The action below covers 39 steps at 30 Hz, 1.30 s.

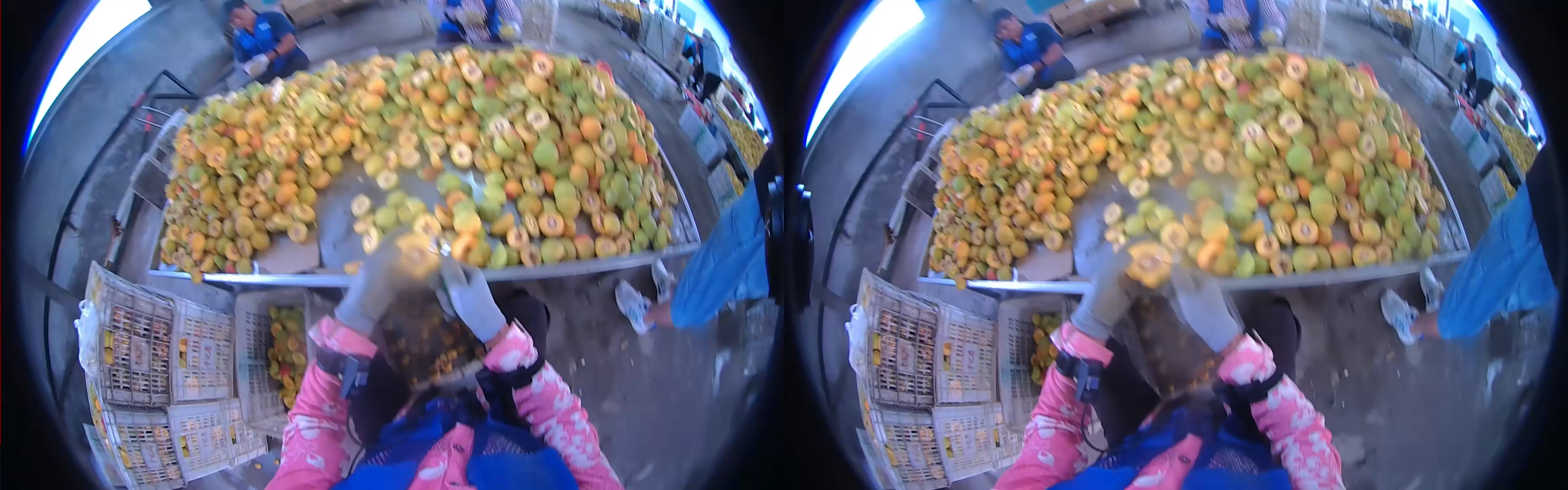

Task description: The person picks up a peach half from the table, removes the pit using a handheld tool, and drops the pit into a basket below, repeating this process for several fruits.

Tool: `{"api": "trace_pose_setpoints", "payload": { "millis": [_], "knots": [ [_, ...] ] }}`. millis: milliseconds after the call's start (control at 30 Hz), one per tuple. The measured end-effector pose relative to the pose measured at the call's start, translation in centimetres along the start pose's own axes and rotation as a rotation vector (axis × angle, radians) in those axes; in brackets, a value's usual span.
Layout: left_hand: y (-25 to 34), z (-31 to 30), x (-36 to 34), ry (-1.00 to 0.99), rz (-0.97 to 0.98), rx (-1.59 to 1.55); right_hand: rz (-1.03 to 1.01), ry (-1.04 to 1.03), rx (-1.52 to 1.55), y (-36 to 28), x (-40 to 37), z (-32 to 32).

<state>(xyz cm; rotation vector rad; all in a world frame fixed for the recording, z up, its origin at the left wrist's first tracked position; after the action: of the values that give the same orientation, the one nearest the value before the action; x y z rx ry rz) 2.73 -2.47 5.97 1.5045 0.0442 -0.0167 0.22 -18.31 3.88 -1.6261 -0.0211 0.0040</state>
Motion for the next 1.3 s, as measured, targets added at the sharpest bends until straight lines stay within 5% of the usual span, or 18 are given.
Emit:
{"api": "trace_pose_setpoints", "payload": {
  "millis": [33, 67, 100, 133, 200, 333, 600, 767, 1033, 1100, 1233, 1300],
  "knots": [
    [3.0, 2.0, -1.7, 0.001, -0.213, -0.443, -0.018, -0.071, -0.126, -2.6, -0.8, 0.4],
    [3.5, 1.9, -1.5, 0.067, -0.031, -0.217, 0.033, -0.067, -0.143, -2.6, -1.7, 0.8],
    [4.2, 2.0, -1.6, 0.124, 0.161, 0.016, -0.156, 0.019, -0.115, -4.2, -2.3, 1.0],
    [4.5, 2.8, -1.7, 0.118, 0.141, 0.009, -0.364, 0.106, -0.083, -5.7, -2.8, 0.8],
    [4.5, 3.6, -1.8, 0.174, -0.08, -0.458, -0.275, 0.108, -0.056, -4.7, -2.9, 0.8],
    [2.7, 3.2, -1.9, 0.12, -0.139, -0.423, -0.188, 0.119, 0.006, -4.7, -3.1, 0.8],
    [6.7, 3.8, -3.5, 0.32, 0.185, 0.059, 0.032, 0.083, 0.216, -4.1, -4.2, 2.0],
    [7.3, 3.8, -4.2, 0.352, 0.1, -0.082, -0.06, 0.138, 0.283, -4.9, -4.3, 2.2],
    [7.7, 3.5, -4.0, 0.322, 0.082, 0.111, 0.244, -0.127, 0.369, -4.8, -5.1, 3.1],
    [7.1, 3.1, -3.2, 0.242, 0.047, 0.178, 0.761, -0.399, 0.711, -4.8, -7.6, 4.1],
    [6.4, 3.6, -2.4, -0.061, 0.062, 0.116, 0.759, -0.404, 0.605, -4.8, -8.1, 4.3],
    [4.9, 3.6, -2.3, 0.009, -0.07, 0.019, 0.75, -0.411, 0.605, -4.8, -7.8, 4.4]
  ]
}}
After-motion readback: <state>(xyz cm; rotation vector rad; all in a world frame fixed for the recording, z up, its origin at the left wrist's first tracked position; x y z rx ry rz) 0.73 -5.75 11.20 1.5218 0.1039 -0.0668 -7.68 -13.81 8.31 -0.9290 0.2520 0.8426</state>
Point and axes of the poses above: each hand's wrist, its own x-axis towards the middle knuckle, its own z-axis out of the palm, y = z × x, the point moved 7 cm from there along x, towards the middle knuckle, and after that the axes turned 11 degrees about y, right-handed, at the moved point
